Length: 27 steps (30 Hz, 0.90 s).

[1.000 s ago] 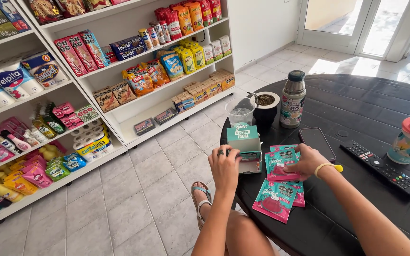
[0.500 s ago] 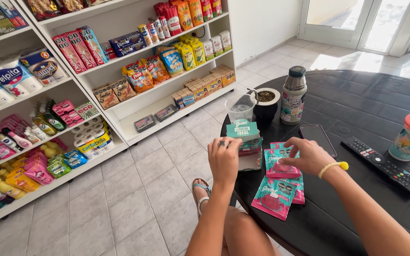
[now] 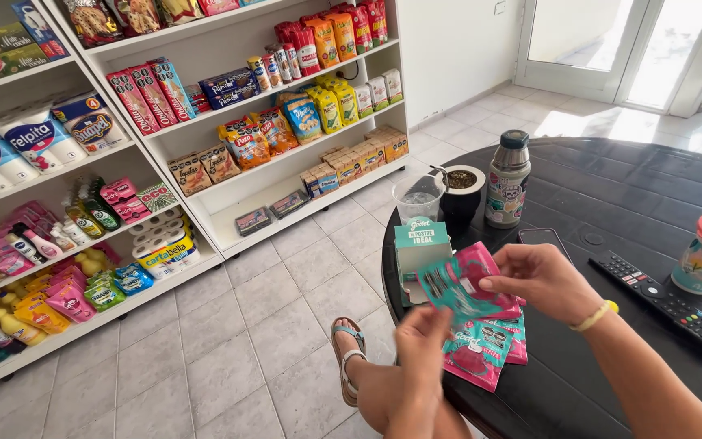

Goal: Organizing small pink packets by placing them into a small cardboard box on a table.

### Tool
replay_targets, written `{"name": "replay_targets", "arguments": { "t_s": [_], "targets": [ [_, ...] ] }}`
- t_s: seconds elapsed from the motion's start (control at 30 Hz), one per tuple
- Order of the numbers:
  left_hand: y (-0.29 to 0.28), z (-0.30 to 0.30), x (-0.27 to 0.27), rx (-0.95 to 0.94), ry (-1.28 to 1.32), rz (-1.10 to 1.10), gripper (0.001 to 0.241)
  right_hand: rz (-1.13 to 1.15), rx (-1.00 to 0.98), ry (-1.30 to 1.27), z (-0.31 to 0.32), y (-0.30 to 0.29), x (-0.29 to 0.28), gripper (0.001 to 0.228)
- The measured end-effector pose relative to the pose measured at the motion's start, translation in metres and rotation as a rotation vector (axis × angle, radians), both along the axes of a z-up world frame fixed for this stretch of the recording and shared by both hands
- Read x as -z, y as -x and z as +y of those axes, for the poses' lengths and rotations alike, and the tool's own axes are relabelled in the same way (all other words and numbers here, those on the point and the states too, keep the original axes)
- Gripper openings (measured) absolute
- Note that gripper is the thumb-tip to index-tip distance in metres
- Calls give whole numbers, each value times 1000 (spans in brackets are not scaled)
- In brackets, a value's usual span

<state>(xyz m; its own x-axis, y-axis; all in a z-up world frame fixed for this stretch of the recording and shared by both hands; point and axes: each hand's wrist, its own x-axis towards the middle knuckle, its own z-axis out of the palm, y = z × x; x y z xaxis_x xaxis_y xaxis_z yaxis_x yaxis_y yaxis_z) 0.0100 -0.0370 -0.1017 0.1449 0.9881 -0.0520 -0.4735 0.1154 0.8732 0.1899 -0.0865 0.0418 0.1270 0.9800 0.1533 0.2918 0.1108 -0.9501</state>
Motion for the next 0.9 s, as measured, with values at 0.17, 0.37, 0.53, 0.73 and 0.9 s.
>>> {"name": "replay_targets", "arguments": {
  "t_s": [0.17, 0.37, 0.53, 0.73, 0.9],
  "targets": [
    [-8, -40, -5, 314, 55, -1, 19, -194, 74, -36, -13, 0, 0, 12],
    [-1, -30, 11, 245, 79, -183, 24, -267, 56, -114, -34, 14, -19, 17],
    [37, -10, -22, -180, -107, -64, 29, -228, -161, -13, -37, 23, -27, 22],
    [70, -46, -88, -263, -609, 344, 22, -2, -504, 56, -38, 43, -24, 27],
    [67, -54, -97, -190, -498, 262, 43, 185, -477, 90, -32, 45, -5, 28]
  ]
}}
